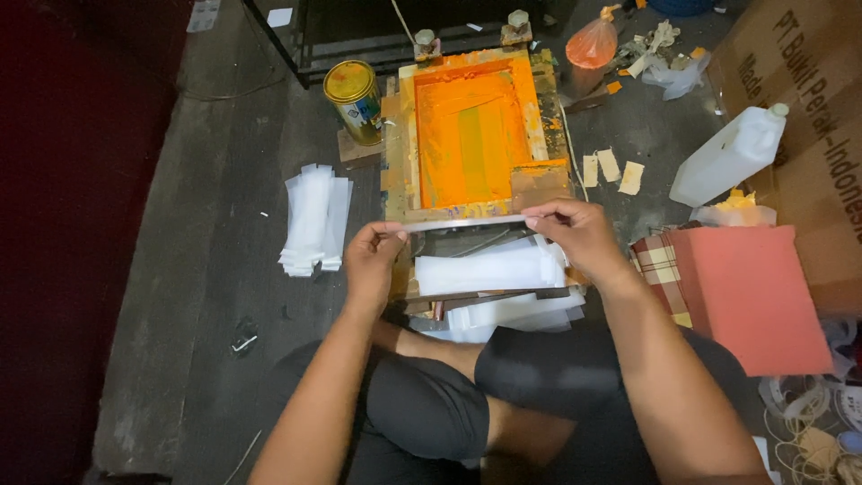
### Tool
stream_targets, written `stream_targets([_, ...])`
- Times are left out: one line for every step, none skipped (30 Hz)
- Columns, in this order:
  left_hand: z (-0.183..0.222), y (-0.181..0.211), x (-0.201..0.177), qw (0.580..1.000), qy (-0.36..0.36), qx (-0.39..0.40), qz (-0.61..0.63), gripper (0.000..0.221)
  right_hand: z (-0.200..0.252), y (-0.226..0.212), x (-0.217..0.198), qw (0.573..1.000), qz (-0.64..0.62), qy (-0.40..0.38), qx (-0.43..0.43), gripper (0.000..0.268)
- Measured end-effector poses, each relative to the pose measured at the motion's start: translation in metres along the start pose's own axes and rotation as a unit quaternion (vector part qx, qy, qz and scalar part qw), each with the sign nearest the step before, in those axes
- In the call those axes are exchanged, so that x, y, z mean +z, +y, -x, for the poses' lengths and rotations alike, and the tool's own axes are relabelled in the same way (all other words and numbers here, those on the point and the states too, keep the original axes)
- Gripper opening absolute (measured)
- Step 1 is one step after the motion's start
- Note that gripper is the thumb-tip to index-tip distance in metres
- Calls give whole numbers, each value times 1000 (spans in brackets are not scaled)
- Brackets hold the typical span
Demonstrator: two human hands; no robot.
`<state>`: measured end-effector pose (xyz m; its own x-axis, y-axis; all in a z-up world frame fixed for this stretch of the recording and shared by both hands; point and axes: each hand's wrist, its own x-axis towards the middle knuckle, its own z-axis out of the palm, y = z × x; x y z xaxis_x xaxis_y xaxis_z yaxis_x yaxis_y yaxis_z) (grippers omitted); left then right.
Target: Manual screen printing of small labels using orange ink and a hand-held squeegee.
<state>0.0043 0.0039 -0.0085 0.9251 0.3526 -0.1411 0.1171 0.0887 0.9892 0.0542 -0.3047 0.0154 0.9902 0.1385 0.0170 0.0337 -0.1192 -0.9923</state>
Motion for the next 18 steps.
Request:
stream_targets([2, 2, 0, 1000, 0, 0, 0, 15, 0, 5, -1, 1000, 0, 0, 0, 19])
stream_targets([3, 4, 1, 1000, 11, 1, -23, 12, -1, 10, -1, 1000, -19, -8, 9, 20])
stream_targets([5, 6, 2, 999, 22, 2, -46, 9, -2, 14, -2, 999, -38, -16, 18, 21])
stream_targets([4, 3, 1, 999, 22, 2, -45, 9, 0, 12, -2, 999, -38, -16, 18, 21])
stream_targets([2, 0, 0, 999, 27, 0, -40, 10, 1, 9, -2, 998, -51, -29, 28, 21])
stream_targets([1, -2, -1, 999, 31, -2, -35, 11, 2, 6, -2, 996, -65, -41, 37, 21])
stream_targets([0, -1, -1, 999, 31, -2, -35, 11, 2, 5, -1, 996, -65, -41, 37, 21])
stream_targets([0, -1, -1, 999, 30, -2, -13, 12, 2, 3, 0, 994, -80, -54, 43, 19])
stream_targets([-1, 0, -1, 1000, 29, -2, 9, 13, 2, 2, 1, 992, -95, -67, 48, 20])
stream_targets([1, 4, 0, 1000, 29, -2, 9, 13, 2, 0, 1, 992, -95, -67, 48, 20])
stream_targets([3, 8, 1, 999, 6, -8, 48, 15, 2, -2, 1, 995, -66, -58, 45, 15])
stream_targets([6, 12, 1, 996, -16, -14, 88, 19, 2, -4, 0, 997, -36, -48, 42, 11])
stream_targets([6, 13, 2, 996, -16, -13, 88, 19, 1, 0, 1, 997, -36, -48, 41, 11])
stream_targets([7, 13, 2, 995, -13, -19, 93, 20, 0, 3, 1, 998, -35, -46, 38, 12])
stream_targets([7, 14, 3, 995, -10, -25, 97, 21, -1, 7, 1, 998, -34, -43, 34, 17])
stream_targets([6, 12, 3, 995, -10, -24, 97, 21, -2, 9, 1, 998, -34, -43, 33, 17])
stream_targets([5, 11, 4, 997, -4, -21, 74, 20, -2, 12, 0, 998, -34, -40, 29, 18])
stream_targets([4, 9, 5, 999, 1, -17, 51, 21, -4, 15, -1, 998, -35, -36, 24, 19])
